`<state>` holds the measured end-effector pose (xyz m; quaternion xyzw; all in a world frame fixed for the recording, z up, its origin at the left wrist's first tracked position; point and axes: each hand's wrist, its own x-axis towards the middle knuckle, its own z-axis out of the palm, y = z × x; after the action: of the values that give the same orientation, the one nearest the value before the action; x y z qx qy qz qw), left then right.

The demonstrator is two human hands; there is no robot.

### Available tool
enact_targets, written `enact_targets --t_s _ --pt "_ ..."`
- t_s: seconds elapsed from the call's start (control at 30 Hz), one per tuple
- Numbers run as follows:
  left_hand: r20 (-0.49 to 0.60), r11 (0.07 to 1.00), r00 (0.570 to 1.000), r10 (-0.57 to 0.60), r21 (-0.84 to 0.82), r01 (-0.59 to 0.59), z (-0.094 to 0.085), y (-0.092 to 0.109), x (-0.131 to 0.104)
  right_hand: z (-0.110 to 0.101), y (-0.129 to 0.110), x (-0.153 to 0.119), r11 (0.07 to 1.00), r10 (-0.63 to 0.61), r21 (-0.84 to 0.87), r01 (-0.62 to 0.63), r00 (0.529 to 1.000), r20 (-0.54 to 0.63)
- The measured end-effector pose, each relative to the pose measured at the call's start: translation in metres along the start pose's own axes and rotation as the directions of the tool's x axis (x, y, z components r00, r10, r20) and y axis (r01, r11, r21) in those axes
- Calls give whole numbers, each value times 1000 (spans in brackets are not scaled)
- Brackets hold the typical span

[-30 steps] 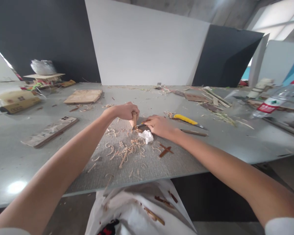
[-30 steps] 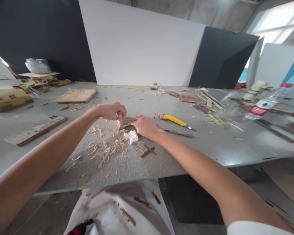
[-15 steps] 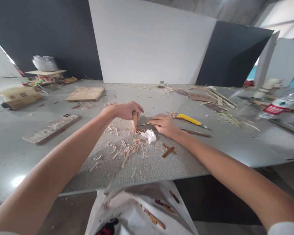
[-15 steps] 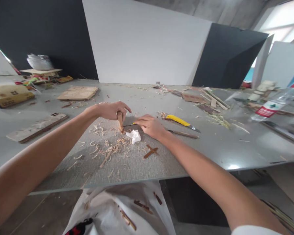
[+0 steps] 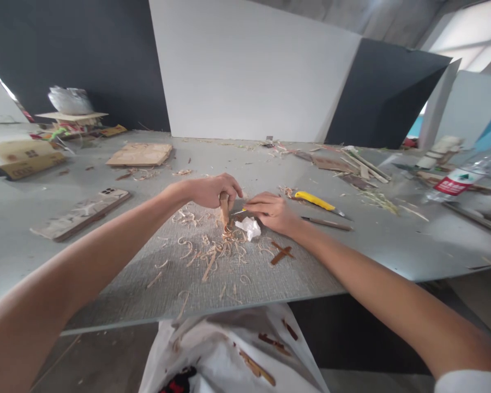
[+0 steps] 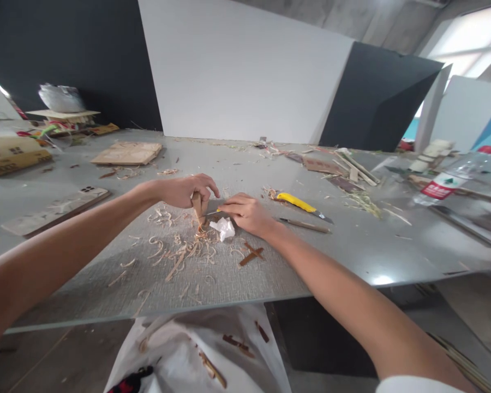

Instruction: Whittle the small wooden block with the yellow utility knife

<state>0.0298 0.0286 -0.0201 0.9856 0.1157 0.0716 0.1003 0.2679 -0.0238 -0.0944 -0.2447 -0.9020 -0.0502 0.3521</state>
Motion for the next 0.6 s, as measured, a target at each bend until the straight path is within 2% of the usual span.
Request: enact_targets --t_s 0.3,0.5,0.6 --pt "28 998 998 -55 -10 55 2 0 1 4 -2 1 998 65 17 -65 997 -32" --pt "40 998 997 -60 -17 61 1 -1 4 1 -6 6 998 66 -24 -65 997 41" --pt "38 999 999 -36 -12 37 0 1 5 3 -6 7 998 57 -30 -54 992 115"
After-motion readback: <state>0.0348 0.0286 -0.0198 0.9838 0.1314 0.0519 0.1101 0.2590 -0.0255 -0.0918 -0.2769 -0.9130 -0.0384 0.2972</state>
